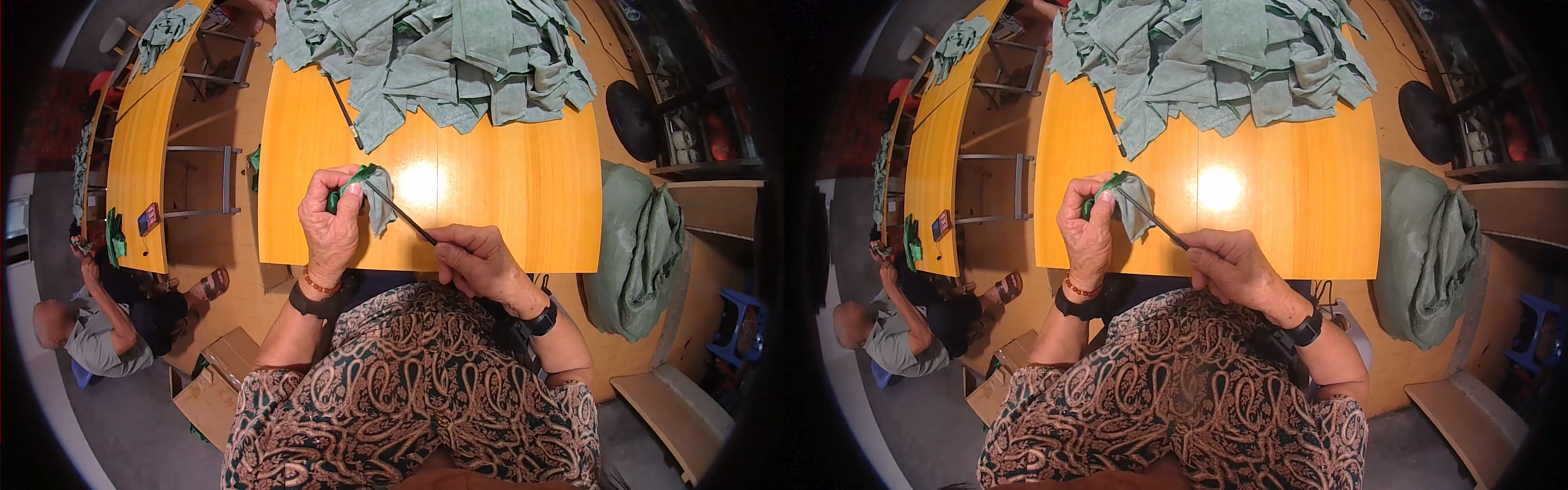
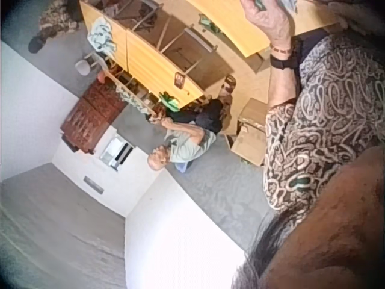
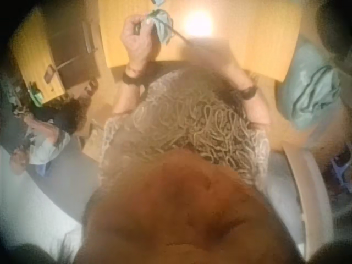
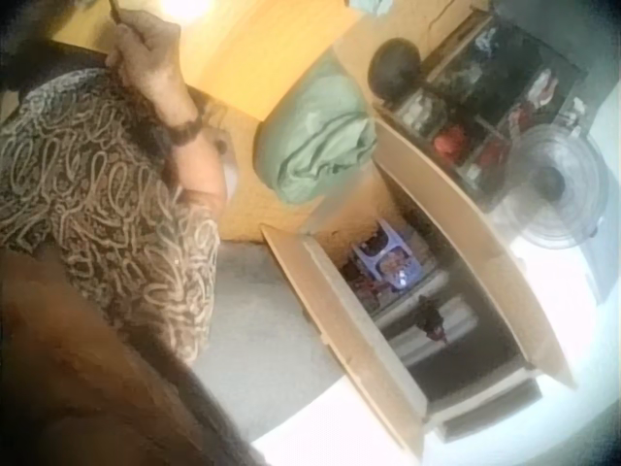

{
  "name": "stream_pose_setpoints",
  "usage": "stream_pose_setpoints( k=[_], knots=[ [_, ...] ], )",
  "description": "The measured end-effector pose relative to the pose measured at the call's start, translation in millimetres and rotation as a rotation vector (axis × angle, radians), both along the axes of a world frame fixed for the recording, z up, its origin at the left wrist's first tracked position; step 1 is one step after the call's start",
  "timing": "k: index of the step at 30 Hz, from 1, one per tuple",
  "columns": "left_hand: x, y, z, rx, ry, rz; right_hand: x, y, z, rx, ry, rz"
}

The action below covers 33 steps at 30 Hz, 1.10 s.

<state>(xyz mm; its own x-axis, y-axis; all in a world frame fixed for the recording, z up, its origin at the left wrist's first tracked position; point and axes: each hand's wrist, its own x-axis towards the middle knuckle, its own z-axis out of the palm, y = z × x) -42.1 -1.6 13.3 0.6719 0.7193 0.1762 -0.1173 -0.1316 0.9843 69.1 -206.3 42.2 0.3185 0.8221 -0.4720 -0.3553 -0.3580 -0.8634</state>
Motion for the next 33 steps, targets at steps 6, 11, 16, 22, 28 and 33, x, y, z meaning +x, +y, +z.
stream_pose_setpoints(
  k=[6,11,16,22,28,33],
  knots=[
    [-5,1,1,0.128,0.084,-0.012,3,-1,-6,-0.010,0.060,0.034],
    [-5,-2,0,0.211,0.067,0.019,-3,4,-10,0.004,0.002,-0.002],
    [-6,-12,-10,0.260,0.007,0.160,-9,7,-18,0.042,0.102,-0.024],
    [-13,-26,-19,0.092,-0.013,0.258,-13,11,-24,0.080,0.345,-0.054],
    [-8,-29,-18,0.165,-0.011,0.214,-3,13,-26,0.131,0.341,-0.010],
    [-5,-22,-16,0.107,-0.050,-0.031,5,19,-15,0.162,-0.225,0.011]
  ],
)
